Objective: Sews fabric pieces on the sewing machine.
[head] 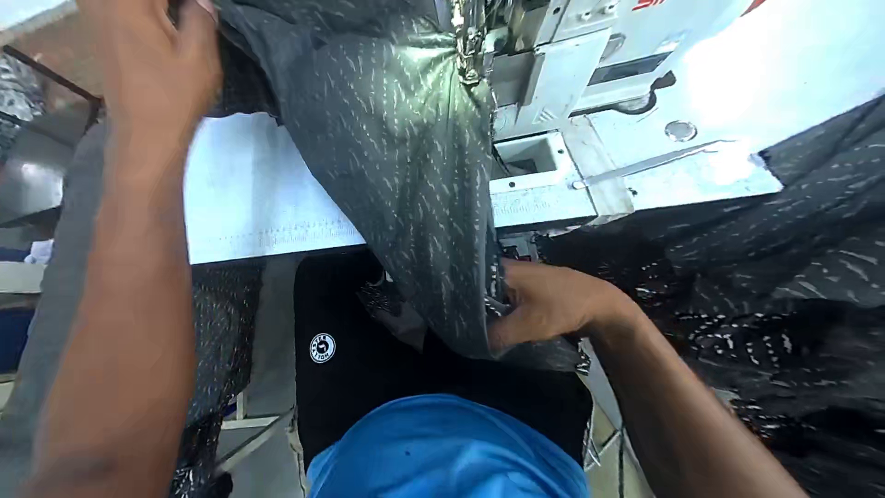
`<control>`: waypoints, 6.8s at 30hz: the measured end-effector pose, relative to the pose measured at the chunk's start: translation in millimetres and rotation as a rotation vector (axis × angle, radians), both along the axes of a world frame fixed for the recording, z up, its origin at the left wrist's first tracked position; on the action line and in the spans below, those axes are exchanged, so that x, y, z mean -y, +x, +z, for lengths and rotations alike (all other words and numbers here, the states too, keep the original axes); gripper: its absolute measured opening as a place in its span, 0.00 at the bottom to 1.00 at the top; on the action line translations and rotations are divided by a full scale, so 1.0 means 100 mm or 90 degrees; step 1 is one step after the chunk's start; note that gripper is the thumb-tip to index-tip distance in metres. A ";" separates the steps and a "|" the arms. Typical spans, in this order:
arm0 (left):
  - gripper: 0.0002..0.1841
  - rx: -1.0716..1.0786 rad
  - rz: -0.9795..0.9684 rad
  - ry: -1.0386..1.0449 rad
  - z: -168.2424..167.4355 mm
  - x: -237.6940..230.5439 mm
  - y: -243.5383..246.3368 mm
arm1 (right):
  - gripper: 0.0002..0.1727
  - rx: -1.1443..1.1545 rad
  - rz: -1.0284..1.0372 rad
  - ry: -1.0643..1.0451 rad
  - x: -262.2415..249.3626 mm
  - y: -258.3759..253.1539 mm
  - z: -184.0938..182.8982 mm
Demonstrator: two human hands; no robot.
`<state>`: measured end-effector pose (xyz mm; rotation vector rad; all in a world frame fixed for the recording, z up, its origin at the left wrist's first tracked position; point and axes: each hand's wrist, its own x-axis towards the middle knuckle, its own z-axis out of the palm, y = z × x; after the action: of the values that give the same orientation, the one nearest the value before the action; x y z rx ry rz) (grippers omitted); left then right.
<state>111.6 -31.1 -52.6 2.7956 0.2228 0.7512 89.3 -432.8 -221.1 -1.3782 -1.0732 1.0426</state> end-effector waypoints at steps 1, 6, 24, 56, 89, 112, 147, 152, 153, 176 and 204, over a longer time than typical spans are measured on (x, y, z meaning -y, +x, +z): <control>0.29 -0.015 -0.038 0.035 -0.11 0.21 -0.26 | 0.19 0.034 -0.025 -0.054 0.12 -0.06 -0.03; 0.40 -0.248 0.026 -0.080 -1.24 0.76 -1.05 | 0.34 0.109 -0.012 -0.331 0.42 -0.26 -0.17; 0.35 0.026 -0.250 -1.333 -0.94 0.96 -0.95 | 0.23 0.258 -0.350 -0.277 -0.21 -0.53 -0.80; 0.11 0.017 -0.062 -0.872 -0.40 0.22 -0.78 | 0.14 0.453 -0.613 -0.160 -0.16 -0.58 -0.45; 0.22 0.041 -0.112 -0.822 -0.44 0.09 -0.77 | 0.24 -0.510 -0.453 0.100 -0.86 -0.07 0.60; 0.21 -0.020 -0.045 -0.760 -0.19 -0.16 0.10 | 0.10 -0.220 -0.449 0.199 -0.67 -0.10 0.61; 0.05 0.008 0.124 -0.586 -1.19 0.02 -1.03 | 0.11 0.296 -0.816 0.086 -0.74 -0.05 0.31; 0.07 0.076 0.130 -0.691 -1.07 0.03 -0.89 | 0.13 0.171 -0.763 0.067 -0.76 0.04 0.34; 0.08 0.089 0.121 -0.713 -1.04 0.04 -0.85 | 0.12 0.217 -0.790 0.081 -0.75 0.02 0.37; 0.08 0.119 0.055 -0.744 -0.91 -0.03 -0.60 | 0.08 0.010 -0.643 0.021 -0.35 -0.57 -0.41; 0.04 0.099 0.049 -0.606 -0.50 -0.07 -0.61 | 0.16 -0.225 -0.594 0.058 0.11 -0.63 0.07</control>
<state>51.0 -24.2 -102.5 1.8310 0.5027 0.6383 25.9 -444.0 -213.7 -1.3277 -0.1430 0.4917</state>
